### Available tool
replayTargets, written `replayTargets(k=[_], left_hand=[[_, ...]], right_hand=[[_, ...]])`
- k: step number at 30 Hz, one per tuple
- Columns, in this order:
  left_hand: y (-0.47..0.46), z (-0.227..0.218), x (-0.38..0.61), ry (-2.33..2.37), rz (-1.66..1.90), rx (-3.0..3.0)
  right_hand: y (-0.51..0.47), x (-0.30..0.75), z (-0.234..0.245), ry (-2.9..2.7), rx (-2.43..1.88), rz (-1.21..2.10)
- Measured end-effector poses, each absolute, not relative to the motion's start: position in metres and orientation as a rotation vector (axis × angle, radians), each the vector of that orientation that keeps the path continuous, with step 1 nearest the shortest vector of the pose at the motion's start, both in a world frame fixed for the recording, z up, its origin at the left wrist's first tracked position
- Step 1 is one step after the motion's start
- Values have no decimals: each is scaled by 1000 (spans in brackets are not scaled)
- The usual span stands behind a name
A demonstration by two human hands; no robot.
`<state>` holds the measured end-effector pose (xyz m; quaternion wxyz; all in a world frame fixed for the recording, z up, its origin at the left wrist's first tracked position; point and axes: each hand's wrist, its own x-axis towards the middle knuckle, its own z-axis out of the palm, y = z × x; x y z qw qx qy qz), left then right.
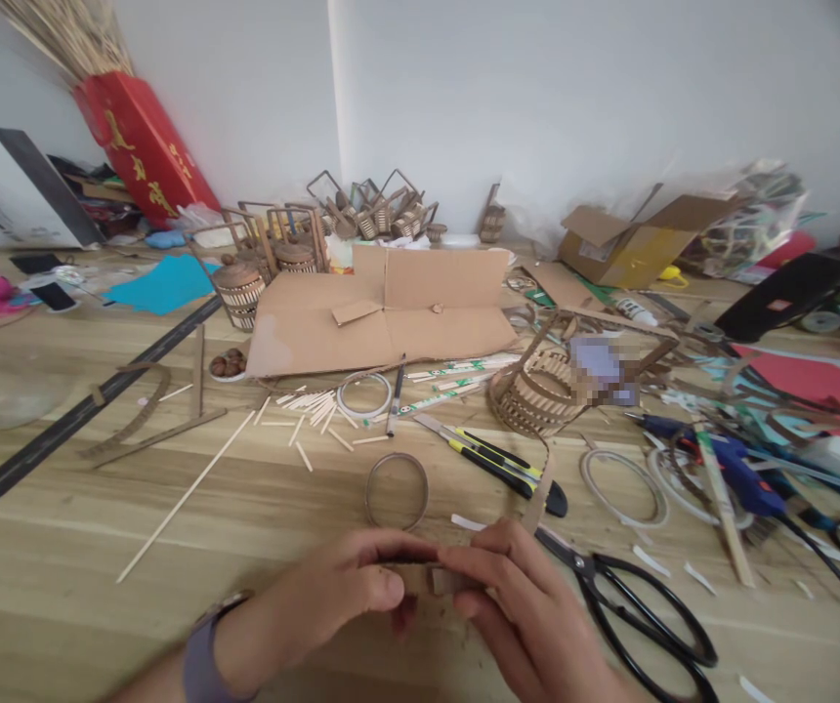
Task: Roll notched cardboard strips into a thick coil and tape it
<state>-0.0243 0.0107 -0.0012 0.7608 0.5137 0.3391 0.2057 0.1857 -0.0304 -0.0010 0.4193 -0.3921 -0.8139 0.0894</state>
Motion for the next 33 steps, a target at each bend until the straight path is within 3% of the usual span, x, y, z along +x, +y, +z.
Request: replayTargets(k=[33], left_hand=[[6,-5,-25,756,440,1249]], right_hand=[[-36,176,-6,-2144,-930,134]])
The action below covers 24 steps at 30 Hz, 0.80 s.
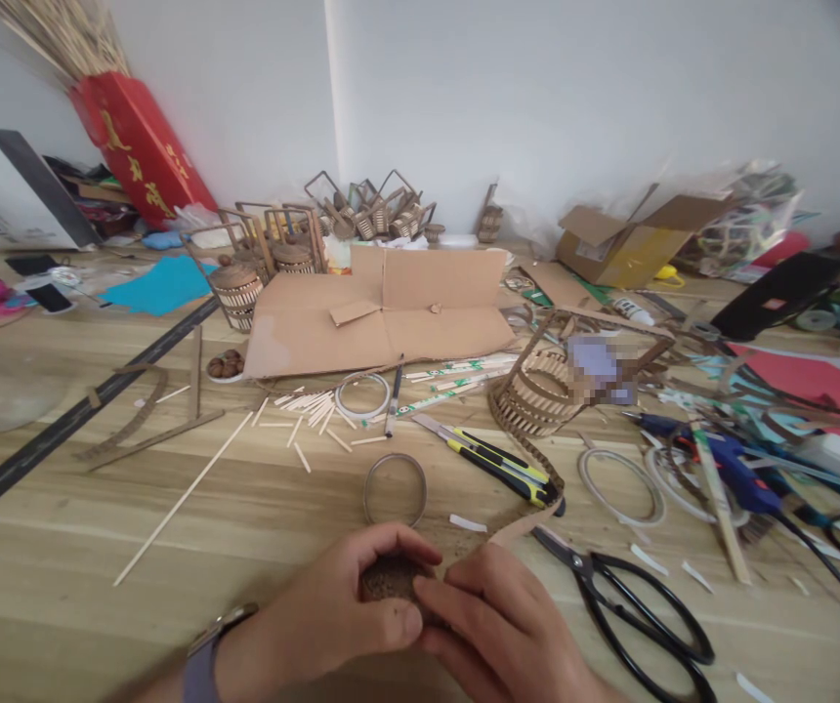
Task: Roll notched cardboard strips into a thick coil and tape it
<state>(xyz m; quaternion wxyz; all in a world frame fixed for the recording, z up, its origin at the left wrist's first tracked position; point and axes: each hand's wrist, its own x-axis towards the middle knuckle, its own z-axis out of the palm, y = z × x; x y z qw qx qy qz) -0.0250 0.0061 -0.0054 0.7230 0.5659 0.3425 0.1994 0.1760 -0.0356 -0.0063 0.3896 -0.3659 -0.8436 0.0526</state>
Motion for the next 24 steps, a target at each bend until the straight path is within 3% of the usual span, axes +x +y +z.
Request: replayTargets(k=[19,24], left_hand=[[1,-18,-25,421,560,969],[7,-12,-29,576,583,1180]], right_hand=[[-32,177,-3,-2054,-854,153],[-30,178,2,-2075,-937,46]])
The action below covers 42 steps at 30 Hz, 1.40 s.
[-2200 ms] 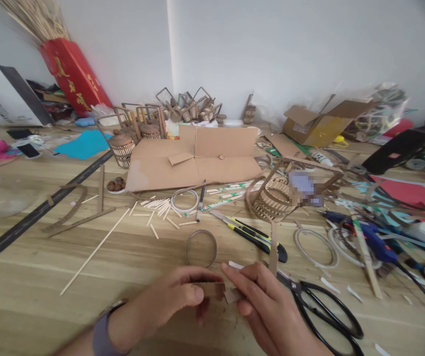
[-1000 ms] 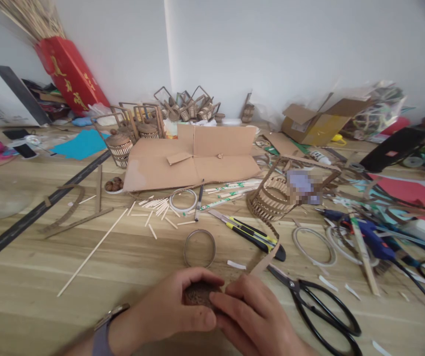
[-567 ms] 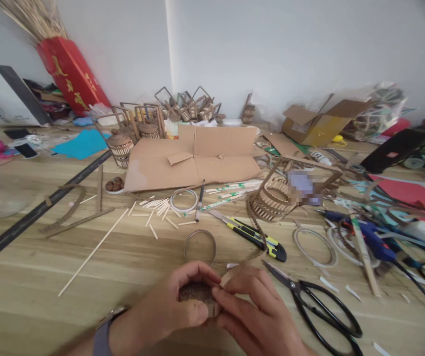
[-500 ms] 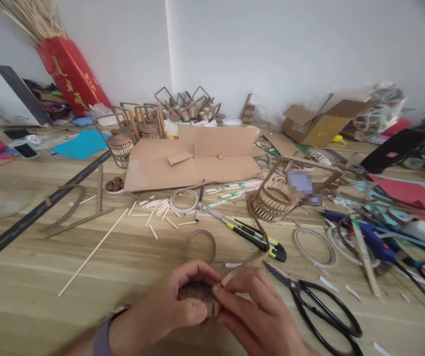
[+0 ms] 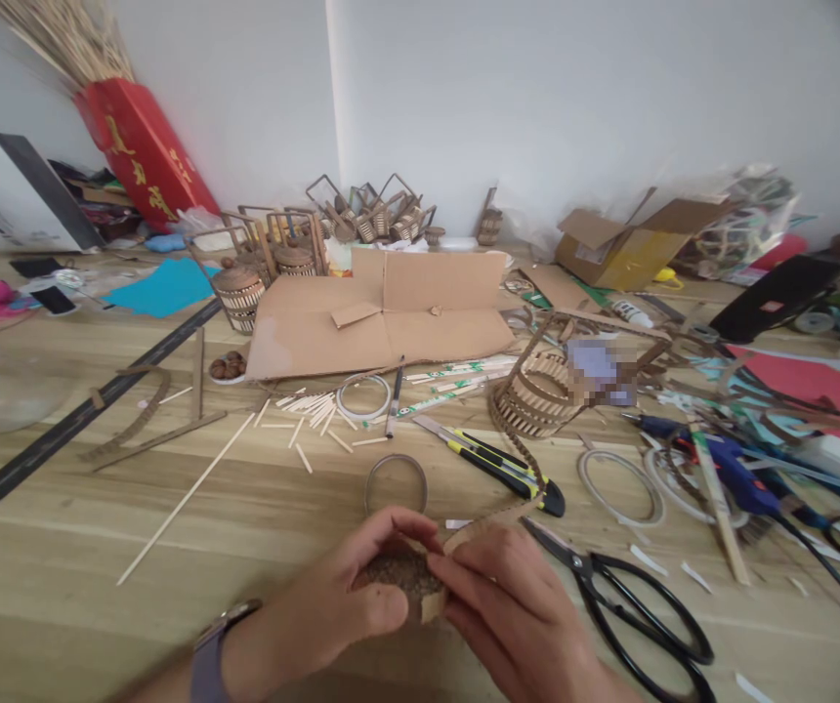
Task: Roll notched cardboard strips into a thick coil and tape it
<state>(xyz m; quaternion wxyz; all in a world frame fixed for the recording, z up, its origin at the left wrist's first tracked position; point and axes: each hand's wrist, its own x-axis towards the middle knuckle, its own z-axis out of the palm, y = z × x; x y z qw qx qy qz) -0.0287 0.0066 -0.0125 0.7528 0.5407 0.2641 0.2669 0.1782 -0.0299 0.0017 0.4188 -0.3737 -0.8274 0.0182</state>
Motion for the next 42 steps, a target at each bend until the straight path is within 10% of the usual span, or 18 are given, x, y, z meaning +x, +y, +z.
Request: replayTargets(k=[13,28,42], left_hand=[[3,-18,-26,866,507,1302],[-1,-22,-27,441,529,952],[-3,-19,-22,746,634,1205]], right_hand=[[-30,173,-6,-2159,-904,-239],[-42,184,-23,-2049,-979,367],[-27,182,-12,-2151,-919,-5]])
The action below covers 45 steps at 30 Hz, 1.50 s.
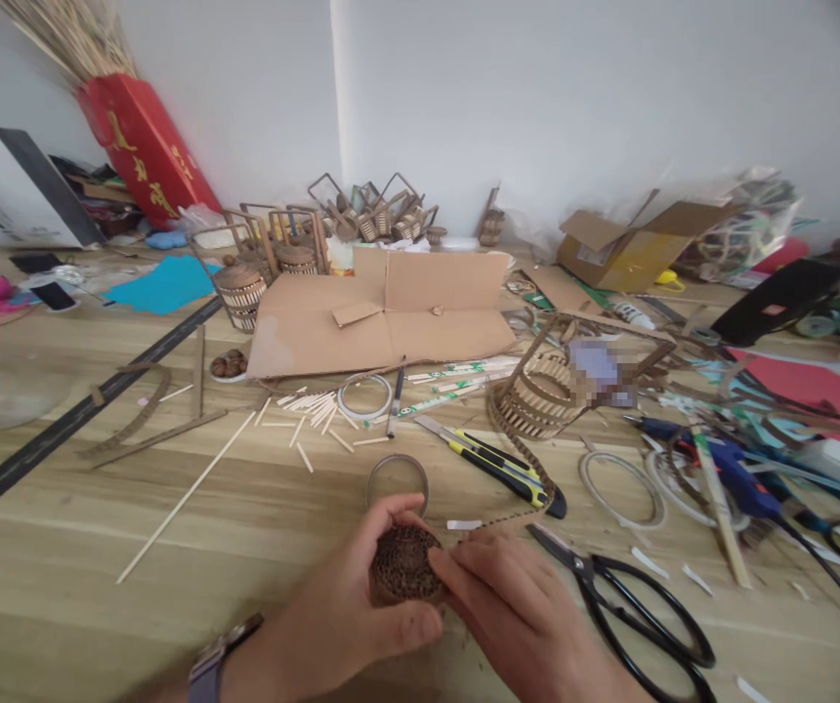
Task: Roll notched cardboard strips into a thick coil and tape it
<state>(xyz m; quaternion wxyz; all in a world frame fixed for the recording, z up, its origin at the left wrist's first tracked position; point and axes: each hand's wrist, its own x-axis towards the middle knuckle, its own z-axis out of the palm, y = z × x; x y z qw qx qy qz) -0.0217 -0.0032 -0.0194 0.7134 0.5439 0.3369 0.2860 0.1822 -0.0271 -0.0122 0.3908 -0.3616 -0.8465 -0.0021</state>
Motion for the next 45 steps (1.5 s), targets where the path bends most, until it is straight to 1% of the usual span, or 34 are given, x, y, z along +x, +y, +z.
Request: replayTargets(k=[4,8,16,21,25,30,35,39,45], left_hand=[[-3,-19,-23,750,601,1213],[-1,-19,-23,686,597,1139],[-1,-23,-27,587,586,1084],[-1,-22,-29,503,592,1119],[-1,-30,-29,460,604,1082],[3,-39,-26,519,668,1057],[4,-32,-28,600,663,1066],[2,-28,-29,608,624,1037],[3,-35,-31,560,606,1054]], right_hand=[[-29,181,-15,-2136,-901,23],[-32,180,-18,-2071,-930,148],[-33,185,-6,-2033,-948,202],[-30,187,-8,-2035,-953,194],[-30,184,-7,-2056,-942,192],[-26,184,-10,-2049,-980,85],[-24,184,-9,-2057,-957,8],[-25,184,-7,-2084,-995,52],[-26,189,-12,-2085,-960,158]])
